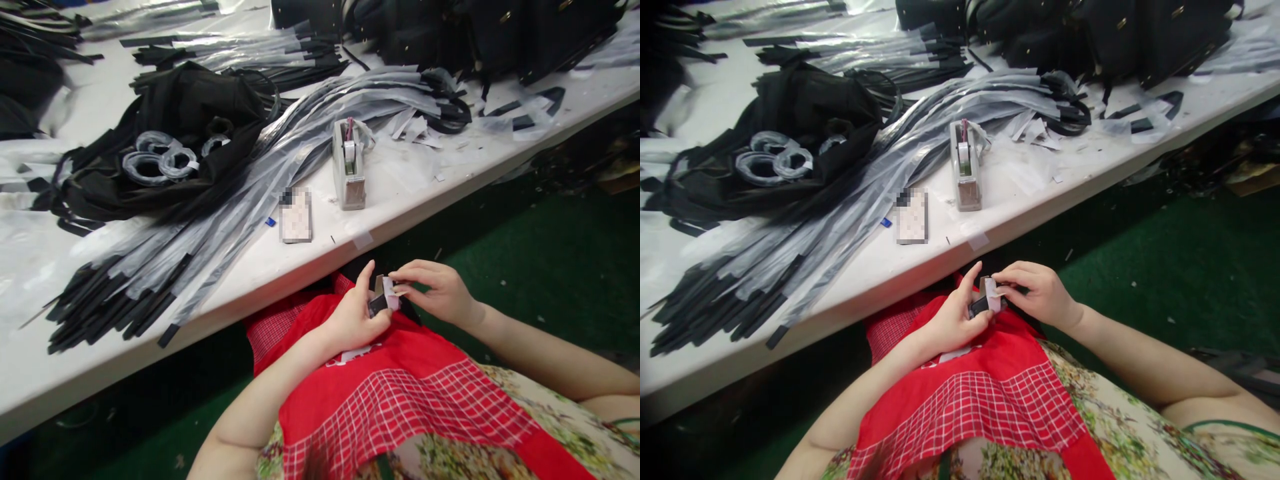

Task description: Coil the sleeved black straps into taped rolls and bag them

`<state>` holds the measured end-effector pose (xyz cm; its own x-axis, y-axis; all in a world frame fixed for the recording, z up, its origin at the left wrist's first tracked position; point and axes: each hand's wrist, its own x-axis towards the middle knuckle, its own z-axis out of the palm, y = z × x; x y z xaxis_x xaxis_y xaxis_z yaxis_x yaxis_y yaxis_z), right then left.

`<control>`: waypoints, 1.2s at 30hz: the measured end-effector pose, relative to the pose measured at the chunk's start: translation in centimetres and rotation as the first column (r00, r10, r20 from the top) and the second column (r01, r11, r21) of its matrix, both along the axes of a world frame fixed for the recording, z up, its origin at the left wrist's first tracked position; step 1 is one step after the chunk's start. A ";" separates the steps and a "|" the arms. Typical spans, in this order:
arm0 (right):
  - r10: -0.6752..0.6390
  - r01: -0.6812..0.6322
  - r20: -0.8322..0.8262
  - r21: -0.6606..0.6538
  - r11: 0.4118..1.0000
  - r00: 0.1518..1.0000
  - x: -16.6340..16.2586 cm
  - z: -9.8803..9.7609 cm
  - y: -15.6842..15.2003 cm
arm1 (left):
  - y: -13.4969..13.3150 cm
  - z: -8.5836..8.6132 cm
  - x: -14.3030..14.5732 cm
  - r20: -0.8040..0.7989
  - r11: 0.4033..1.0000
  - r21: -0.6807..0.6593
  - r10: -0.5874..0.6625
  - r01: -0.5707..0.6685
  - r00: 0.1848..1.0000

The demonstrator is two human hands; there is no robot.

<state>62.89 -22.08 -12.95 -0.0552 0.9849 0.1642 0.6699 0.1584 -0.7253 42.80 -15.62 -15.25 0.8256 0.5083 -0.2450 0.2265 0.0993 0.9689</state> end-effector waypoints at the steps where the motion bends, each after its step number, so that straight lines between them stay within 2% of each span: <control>1: 0.002 -0.002 -0.025 -0.018 1.000 1.000 -0.1 0.1 0.1 | 0.0 -0.1 0.0 -0.003 1.000 0.019 0.003 -0.003 1.000; 7: -0.008 0.004 -0.091 -0.053 0.999 0.996 -0.2 0.3 0.3 | -0.1 -0.1 0.0 -0.025 0.998 0.068 0.018 -0.016 1.000; 10: -0.099 0.060 -0.218 -0.178 0.982 0.971 0.0 0.3 0.4 | 0.0 0.1 0.1 -0.046 0.996 0.093 0.003 0.001 0.999; 12: -0.191 0.065 -0.358 -0.336 0.940 0.914 0.2 0.3 0.6 | 0.0 0.1 0.2 -0.069 0.993 0.118 -0.017 0.025 0.997; 14: -0.269 0.004 -0.489 -0.476 0.879 0.830 0.4 0.3 0.9 | -0.1 0.2 0.2 -0.090 0.988 0.147 -0.035 0.049 0.995; 17: -0.326 -0.108 -0.591 -0.581 0.807 0.738 0.7 0.5 1.4 | -0.2 0.2 0.2 -0.113 0.975 0.206 -0.058 0.080 0.992; 21: -0.325 -0.192 -0.606 -0.632 0.751 0.727 1.1 0.8 1.8 | -0.3 0.4 0.1 -0.126 0.958 0.268 -0.069 0.101 0.990; 27: -0.301 -0.249 -0.615 -0.648 0.720 0.729 1.6 0.9 2.1 | -0.2 0.4 0.2 -0.131 0.951 0.290 -0.075 0.111 0.989; 36: -0.373 -0.306 -0.644 -0.694 0.651 0.668 1.3 0.1 2.1 | -0.2 0.7 0.1 -0.126 0.921 0.348 -0.139 0.175 0.982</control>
